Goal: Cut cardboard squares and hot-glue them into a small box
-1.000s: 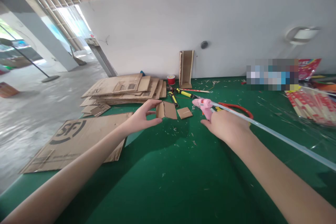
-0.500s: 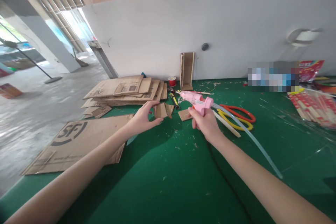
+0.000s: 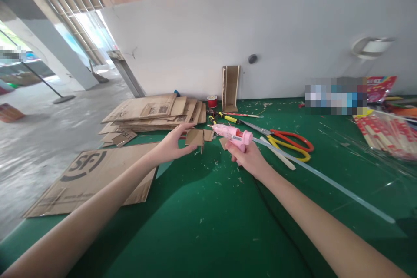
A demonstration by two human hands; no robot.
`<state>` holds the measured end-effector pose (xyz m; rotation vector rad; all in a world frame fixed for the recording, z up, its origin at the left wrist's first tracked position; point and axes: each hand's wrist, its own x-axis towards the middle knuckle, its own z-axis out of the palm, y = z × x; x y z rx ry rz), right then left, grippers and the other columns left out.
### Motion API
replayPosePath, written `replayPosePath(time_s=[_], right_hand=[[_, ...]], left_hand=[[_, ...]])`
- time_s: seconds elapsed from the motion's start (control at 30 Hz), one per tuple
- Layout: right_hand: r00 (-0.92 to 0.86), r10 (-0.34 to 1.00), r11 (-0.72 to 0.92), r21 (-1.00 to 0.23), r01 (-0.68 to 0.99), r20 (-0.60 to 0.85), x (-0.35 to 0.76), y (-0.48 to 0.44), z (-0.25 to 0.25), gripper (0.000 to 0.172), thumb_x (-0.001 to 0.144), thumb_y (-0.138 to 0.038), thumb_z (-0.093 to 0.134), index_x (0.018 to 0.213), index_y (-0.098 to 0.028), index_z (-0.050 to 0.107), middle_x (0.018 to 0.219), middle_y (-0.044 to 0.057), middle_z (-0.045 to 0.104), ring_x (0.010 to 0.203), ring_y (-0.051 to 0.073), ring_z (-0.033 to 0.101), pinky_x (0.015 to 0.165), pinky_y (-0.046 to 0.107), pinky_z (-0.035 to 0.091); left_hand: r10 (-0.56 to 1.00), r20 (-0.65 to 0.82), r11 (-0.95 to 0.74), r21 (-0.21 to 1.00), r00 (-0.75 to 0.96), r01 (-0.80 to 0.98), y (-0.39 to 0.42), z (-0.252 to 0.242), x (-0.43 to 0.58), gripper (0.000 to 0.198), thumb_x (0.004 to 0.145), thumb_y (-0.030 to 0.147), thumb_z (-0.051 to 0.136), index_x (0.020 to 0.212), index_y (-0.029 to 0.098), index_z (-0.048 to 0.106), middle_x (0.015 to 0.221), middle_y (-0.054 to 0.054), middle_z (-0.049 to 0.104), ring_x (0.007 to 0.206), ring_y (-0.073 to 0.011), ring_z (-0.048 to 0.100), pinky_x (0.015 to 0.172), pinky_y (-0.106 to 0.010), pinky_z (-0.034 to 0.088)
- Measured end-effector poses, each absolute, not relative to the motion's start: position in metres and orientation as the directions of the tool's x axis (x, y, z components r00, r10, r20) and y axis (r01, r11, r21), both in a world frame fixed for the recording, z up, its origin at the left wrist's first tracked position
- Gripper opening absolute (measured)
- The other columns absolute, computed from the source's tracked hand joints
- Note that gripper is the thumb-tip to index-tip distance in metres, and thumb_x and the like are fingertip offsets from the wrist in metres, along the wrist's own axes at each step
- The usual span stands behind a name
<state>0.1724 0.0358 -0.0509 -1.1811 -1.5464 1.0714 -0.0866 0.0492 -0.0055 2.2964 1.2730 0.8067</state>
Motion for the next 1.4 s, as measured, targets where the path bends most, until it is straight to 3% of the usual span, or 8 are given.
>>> replayPosePath(time_s=[0.13,0.17,0.23,0.3,0.37,0.67,1.03,1.4], right_hand=[[-0.202,0.972,0.15,-0.977,0.149,0.118,0.17,0.032,-0.045,0.041,0.078,-0.048,0.064,0.106,-0.019,0.061,0.094,0.008,0.068,0.075,0.02,0.066,0.05,0.026,0.053],[-0.21,0.971,0.153,-0.973,0.173,0.115,0.169,0.031,-0.044,0.041,0.079,-0.047,0.063,0.108,-0.019,0.06,0.091,0.008,0.069,0.072,0.02,0.067,0.047,0.026,0.051],[-0.213,0.972,0.154,-0.955,0.254,0.1,0.17,0.029,-0.042,0.035,0.082,-0.046,0.059,0.101,-0.017,0.062,0.066,0.003,0.066,0.053,0.016,0.062,0.041,0.024,0.045],[-0.219,0.971,0.167,-0.93,0.327,0.098,0.17,0.027,-0.04,0.029,0.085,-0.044,0.055,0.089,-0.016,0.063,0.044,-0.002,0.055,0.038,0.013,0.052,0.04,0.024,0.041],[-0.229,0.969,0.179,-0.911,0.371,0.097,0.171,0.025,-0.038,0.027,0.085,-0.043,0.054,0.08,-0.017,0.061,0.037,-0.005,0.048,0.035,0.012,0.047,0.041,0.024,0.041],[-0.245,0.969,0.145,-0.89,0.432,0.039,0.171,0.027,-0.042,0.031,0.084,-0.047,0.052,0.07,-0.019,0.053,0.043,-0.006,0.045,0.036,0.01,0.044,0.039,0.023,0.035],[-0.282,0.959,0.161,-0.885,0.436,0.036,0.172,0.027,-0.04,0.035,0.087,-0.045,0.048,0.108,-0.019,0.059,0.052,-0.005,0.05,0.039,0.01,0.045,0.04,0.023,0.035],[-0.32,0.947,0.166,-0.876,0.454,0.013,0.171,0.024,-0.031,0.034,0.085,-0.04,0.05,0.107,-0.019,0.063,0.042,-0.006,0.044,0.037,0.012,0.043,0.042,0.024,0.036]], left_hand=[[0.868,0.268,-0.486,0.626,0.418,0.61,0.05,-0.006,-0.086,0.071,0.074,0.045,0.067,0.136,0.022,0.039,0.138,-0.012,0.048,0.121,-0.0266,0.05,0.099,-0.043,0.044],[0.866,0.271,-0.489,0.626,0.42,0.607,0.051,-0.007,-0.086,0.071,0.074,0.044,0.068,0.135,0.022,0.039,0.138,-0.012,0.048,0.12,-0.0268,0.05,0.099,-0.044,0.044],[0.871,0.266,-0.481,0.636,0.414,0.603,0.053,-0.009,-0.087,0.071,0.073,0.043,0.069,0.134,0.023,0.04,0.137,-0.012,0.048,0.118,-0.0267,0.052,0.097,-0.044,0.045],[0.878,0.257,-0.465,0.656,0.403,0.594,0.055,-0.012,-0.088,0.07,0.072,0.042,0.07,0.133,0.022,0.041,0.137,-0.013,0.047,0.116,-0.026,0.053,0.096,-0.043,0.047],[0.88,0.257,-0.461,0.669,0.401,0.583,0.057,-0.014,-0.089,0.068,0.072,0.04,0.071,0.131,0.021,0.042,0.136,-0.013,0.048,0.116,-0.0253,0.054,0.097,-0.042,0.047],[0.877,0.249,-0.463,0.669,0.412,0.581,0.06,-0.017,-0.092,0.068,0.071,0.043,0.071,0.129,0.02,0.044,0.135,-0.012,0.048,0.119,-0.0244,0.052,0.099,-0.041,0.046],[0.891,0.196,-0.398,0.772,0.409,0.496,0.059,-0.015,-0.093,0.068,0.071,0.039,0.072,0.13,0.022,0.044,0.136,-0.013,0.048,0.119,-0.0257,0.052,0.097,-0.043,0.047],[0.891,0.151,-0.357,0.815,0.428,0.456,0.062,-0.019,-0.096,0.067,0.07,0.037,0.074,0.129,0.02,0.045,0.137,-0.014,0.048,0.121,-0.0267,0.052,0.097,-0.043,0.047]])
